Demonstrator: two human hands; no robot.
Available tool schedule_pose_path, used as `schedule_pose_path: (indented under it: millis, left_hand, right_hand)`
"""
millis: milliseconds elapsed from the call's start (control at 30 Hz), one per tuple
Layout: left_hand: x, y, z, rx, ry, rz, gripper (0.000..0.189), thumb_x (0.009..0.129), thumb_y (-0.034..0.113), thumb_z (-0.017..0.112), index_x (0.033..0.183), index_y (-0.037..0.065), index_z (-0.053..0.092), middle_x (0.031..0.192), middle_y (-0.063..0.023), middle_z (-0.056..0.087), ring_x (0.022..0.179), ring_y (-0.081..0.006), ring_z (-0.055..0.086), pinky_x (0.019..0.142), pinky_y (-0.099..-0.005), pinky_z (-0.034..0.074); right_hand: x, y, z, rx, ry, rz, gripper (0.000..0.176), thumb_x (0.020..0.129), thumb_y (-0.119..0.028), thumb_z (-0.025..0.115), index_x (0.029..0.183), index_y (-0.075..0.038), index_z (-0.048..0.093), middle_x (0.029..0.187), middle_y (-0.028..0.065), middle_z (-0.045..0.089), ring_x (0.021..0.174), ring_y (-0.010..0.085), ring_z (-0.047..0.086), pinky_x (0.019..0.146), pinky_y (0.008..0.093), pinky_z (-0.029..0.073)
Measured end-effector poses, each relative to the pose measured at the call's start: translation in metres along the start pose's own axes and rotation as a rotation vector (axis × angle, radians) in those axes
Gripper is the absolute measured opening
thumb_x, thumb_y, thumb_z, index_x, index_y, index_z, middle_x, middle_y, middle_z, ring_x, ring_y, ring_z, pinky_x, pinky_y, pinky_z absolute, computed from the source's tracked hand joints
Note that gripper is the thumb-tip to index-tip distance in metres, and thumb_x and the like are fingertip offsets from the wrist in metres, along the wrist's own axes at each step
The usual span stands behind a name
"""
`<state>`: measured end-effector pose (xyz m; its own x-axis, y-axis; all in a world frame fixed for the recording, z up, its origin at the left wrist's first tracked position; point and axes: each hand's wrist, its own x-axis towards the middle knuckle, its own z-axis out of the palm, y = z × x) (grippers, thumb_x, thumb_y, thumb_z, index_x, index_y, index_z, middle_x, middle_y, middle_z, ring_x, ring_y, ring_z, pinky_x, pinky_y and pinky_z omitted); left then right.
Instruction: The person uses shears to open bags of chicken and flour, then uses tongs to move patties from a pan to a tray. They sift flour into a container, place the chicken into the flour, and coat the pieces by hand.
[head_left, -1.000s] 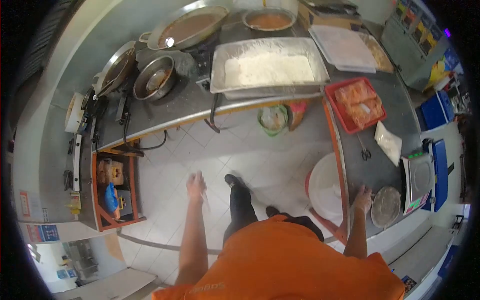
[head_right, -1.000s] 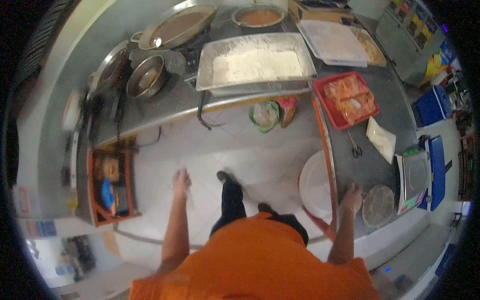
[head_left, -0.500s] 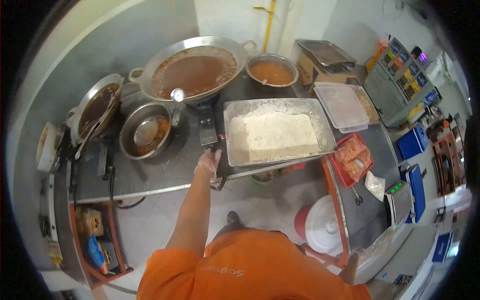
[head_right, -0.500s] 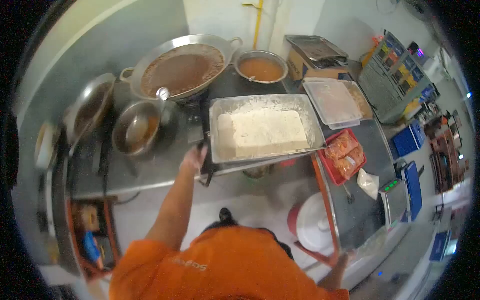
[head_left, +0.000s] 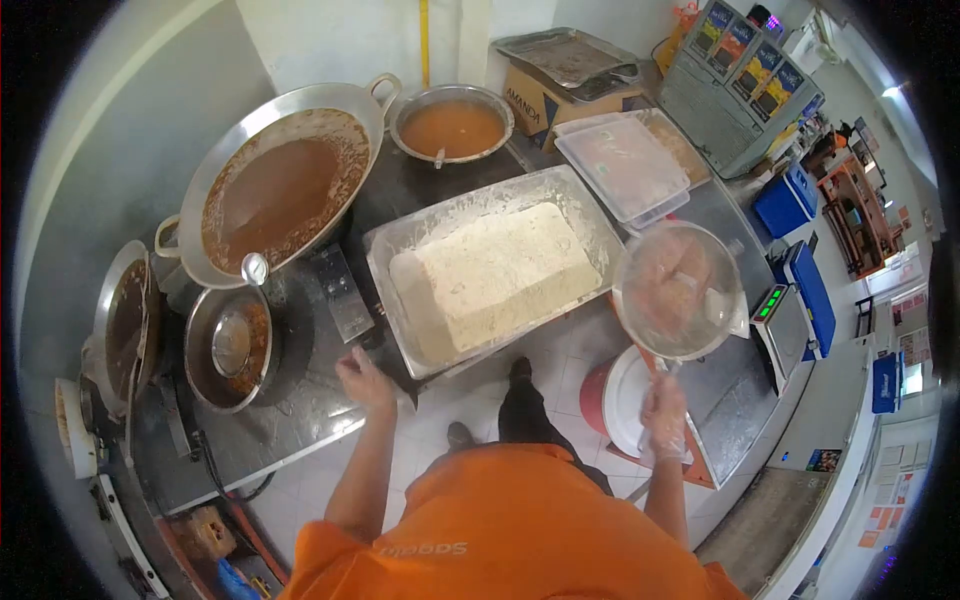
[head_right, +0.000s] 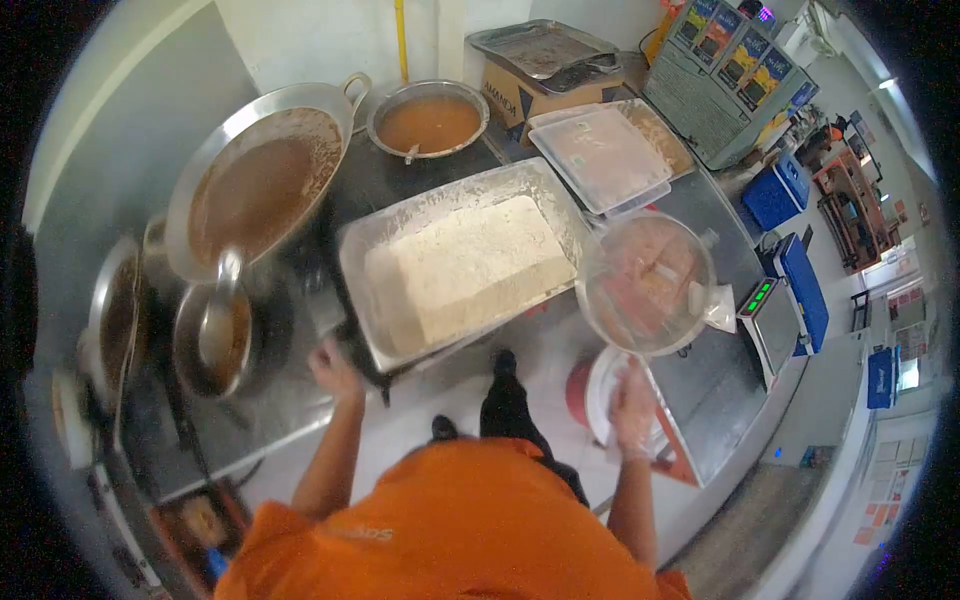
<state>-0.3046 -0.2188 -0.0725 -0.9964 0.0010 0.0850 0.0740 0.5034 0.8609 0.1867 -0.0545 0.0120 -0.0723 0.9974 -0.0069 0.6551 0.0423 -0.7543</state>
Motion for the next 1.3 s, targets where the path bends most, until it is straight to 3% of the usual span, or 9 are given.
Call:
schedule_pose_path:
  millis: [167, 233, 300, 367, 500, 733, 1167, 1233, 1300]
  left_hand:
    - [-0.071, 0.160, -0.010, -0.244, -0.964, 0.072, 0.034, 0.095, 0.034, 0.058, 0.106, 0.002, 0.062, 0.097, -0.0069, 0.063, 0.095, -0.0203, 0.057, 0.087, -0.0360, 0.046]
    - [-0.095, 0.234, 0.015, -0.373, -1.191, 0.003, 0.049, 0.096, 0.046, 0.049, 0.113, 0.001, 0.064, 0.104, -0.0094, 0.065, 0.100, -0.0195, 0.058, 0.092, -0.0337, 0.045]
    - [-0.104, 0.264, 0.052, -0.461, -1.107, -0.180, 0.051, 0.096, 0.046, 0.048, 0.113, 0.001, 0.064, 0.101, -0.0096, 0.066, 0.098, -0.0199, 0.059, 0.092, -0.0353, 0.045]
    - [-0.100, 0.291, 0.070, -0.461, -1.005, -0.446, 0.051, 0.095, 0.046, 0.047, 0.112, 0.002, 0.065, 0.094, -0.0099, 0.067, 0.093, -0.0197, 0.060, 0.089, -0.0367, 0.046]
    - [-0.065, 0.270, 0.103, -0.531, -0.713, -0.450, 0.032, 0.095, 0.039, 0.056, 0.096, 0.009, 0.066, 0.079, -0.0033, 0.062, 0.064, -0.0120, 0.055, 0.056, -0.0266, 0.042]
    - [-0.060, 0.197, 0.059, -0.114, -0.648, -0.210, 0.017, 0.097, 0.017, 0.058, 0.098, 0.001, 0.064, 0.079, -0.0015, 0.064, 0.071, -0.0087, 0.056, 0.062, -0.0258, 0.044]
    - [-0.075, 0.138, 0.052, 0.064, -0.550, -0.355, 0.020, 0.099, 0.016, 0.055, 0.101, -0.003, 0.060, 0.077, -0.0030, 0.062, 0.066, -0.0113, 0.055, 0.059, -0.0281, 0.045]
    - [-0.078, 0.151, 0.051, 0.016, -0.513, -0.176, 0.021, 0.098, 0.016, 0.057, 0.098, -0.004, 0.061, 0.073, -0.0047, 0.061, 0.065, -0.0129, 0.055, 0.058, -0.0300, 0.045]
    - [-0.081, 0.147, 0.050, -0.039, -0.428, -0.081, 0.029, 0.097, 0.022, 0.055, 0.089, -0.005, 0.062, 0.069, -0.0064, 0.059, 0.062, -0.0148, 0.054, 0.057, -0.0322, 0.044]
  right_hand:
    - [0.051, -0.101, 0.134, -0.053, -0.099, -0.470, 0.023, 0.094, -0.015, 0.057, 0.112, -0.002, 0.060, 0.092, 0.0168, 0.062, 0.082, 0.0337, 0.061, 0.073, 0.0407, 0.051]
    - [0.052, -0.157, 0.166, 0.432, -0.295, -0.222, 0.033, 0.100, -0.029, 0.050, 0.112, 0.000, 0.060, 0.093, 0.0156, 0.064, 0.078, 0.0280, 0.061, 0.071, 0.0375, 0.051]
    - [0.066, -0.213, 0.164, 0.927, -0.558, 0.088, 0.041, 0.102, -0.036, 0.045, 0.110, 0.002, 0.060, 0.093, 0.0153, 0.064, 0.078, 0.0249, 0.061, 0.071, 0.0359, 0.051]
    - [0.089, -0.214, 0.173, 0.771, -0.583, -0.463, 0.049, 0.104, -0.040, 0.039, 0.114, 0.004, 0.058, 0.094, 0.0146, 0.065, 0.081, 0.0210, 0.062, 0.071, 0.0351, 0.051]
    - [0.178, -0.151, 0.194, 0.772, -0.766, -0.547, 0.050, 0.102, -0.041, 0.043, 0.123, 0.004, 0.054, 0.099, 0.0170, 0.065, 0.085, 0.0262, 0.064, 0.078, 0.0358, 0.052]
    - [0.325, -0.147, 0.179, -0.571, -0.808, -0.265, 0.098, 0.084, -0.061, 0.058, 0.149, 0.003, 0.022, 0.109, 0.0292, 0.065, 0.115, 0.0408, 0.058, 0.099, 0.0474, 0.043]
    - [0.245, -0.164, 0.315, -0.511, -1.240, -0.480, 0.061, 0.093, -0.046, 0.052, 0.121, 0.008, 0.054, 0.118, 0.0294, 0.060, 0.115, 0.0357, 0.058, 0.097, 0.0448, 0.044]
    - [0.259, -0.113, 0.348, 0.186, -1.282, -0.691, 0.051, 0.089, -0.038, 0.059, 0.118, 0.005, 0.056, 0.106, 0.0260, 0.062, 0.106, 0.0352, 0.060, 0.092, 0.0450, 0.046]
    - [0.283, -0.140, 0.319, -0.277, -1.039, -0.536, 0.047, 0.088, -0.035, 0.062, 0.115, 0.002, 0.055, 0.108, 0.0245, 0.059, 0.108, 0.0419, 0.054, 0.091, 0.0501, 0.044]
